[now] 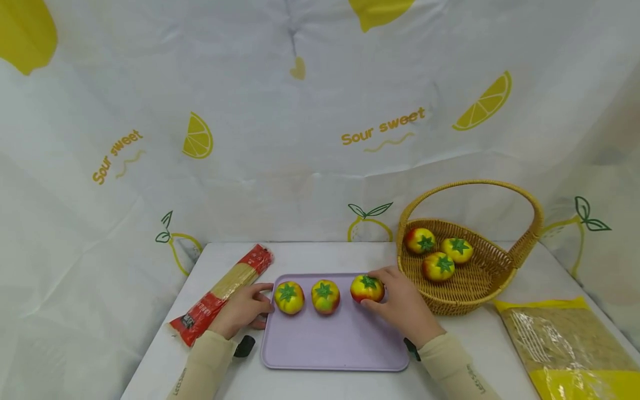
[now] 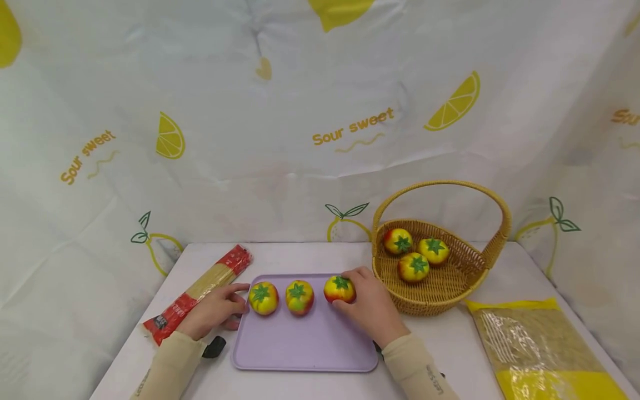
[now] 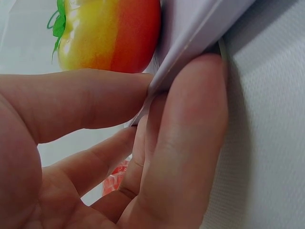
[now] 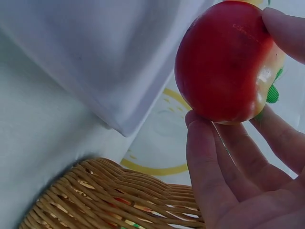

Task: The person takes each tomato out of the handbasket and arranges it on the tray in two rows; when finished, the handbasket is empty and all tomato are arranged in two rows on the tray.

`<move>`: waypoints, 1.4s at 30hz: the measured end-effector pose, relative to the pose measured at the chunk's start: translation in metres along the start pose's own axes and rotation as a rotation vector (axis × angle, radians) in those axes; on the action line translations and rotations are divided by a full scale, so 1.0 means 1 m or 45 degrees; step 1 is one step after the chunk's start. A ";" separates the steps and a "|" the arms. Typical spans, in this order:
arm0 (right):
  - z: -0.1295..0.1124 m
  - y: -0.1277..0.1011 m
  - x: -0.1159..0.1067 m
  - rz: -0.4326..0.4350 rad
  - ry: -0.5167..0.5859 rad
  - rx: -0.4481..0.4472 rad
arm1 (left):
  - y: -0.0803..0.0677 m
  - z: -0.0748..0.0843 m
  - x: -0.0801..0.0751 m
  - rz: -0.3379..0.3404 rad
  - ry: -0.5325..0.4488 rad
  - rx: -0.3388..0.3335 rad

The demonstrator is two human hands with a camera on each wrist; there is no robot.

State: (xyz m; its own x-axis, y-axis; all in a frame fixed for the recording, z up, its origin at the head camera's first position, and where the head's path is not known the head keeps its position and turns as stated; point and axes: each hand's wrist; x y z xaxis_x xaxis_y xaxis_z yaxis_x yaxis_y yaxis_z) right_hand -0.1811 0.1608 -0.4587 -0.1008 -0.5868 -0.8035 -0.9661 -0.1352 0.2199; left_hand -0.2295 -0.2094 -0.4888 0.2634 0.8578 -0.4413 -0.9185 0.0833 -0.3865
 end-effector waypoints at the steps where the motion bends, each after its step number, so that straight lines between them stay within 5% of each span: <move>1: 0.000 0.000 0.001 0.000 -0.003 0.001 | 0.000 0.000 0.000 -0.001 -0.001 -0.001; 42: -0.005 -0.001 0.006 -0.042 0.012 0.043 | 0.002 0.000 -0.001 -0.005 -0.012 -0.007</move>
State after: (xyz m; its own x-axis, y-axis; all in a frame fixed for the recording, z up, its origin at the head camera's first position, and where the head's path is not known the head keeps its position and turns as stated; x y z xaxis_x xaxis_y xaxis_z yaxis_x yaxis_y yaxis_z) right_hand -0.1793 0.1532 -0.4613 -0.0669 -0.5897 -0.8049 -0.9763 -0.1276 0.1747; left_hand -0.2311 -0.2099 -0.4892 0.2644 0.8623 -0.4319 -0.9159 0.0842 -0.3925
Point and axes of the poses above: each hand's wrist, its own y-axis towards the middle knuckle, its own x-axis out of the palm, z = x × y, and after that the axes turned 3 degrees about -x, right-handed
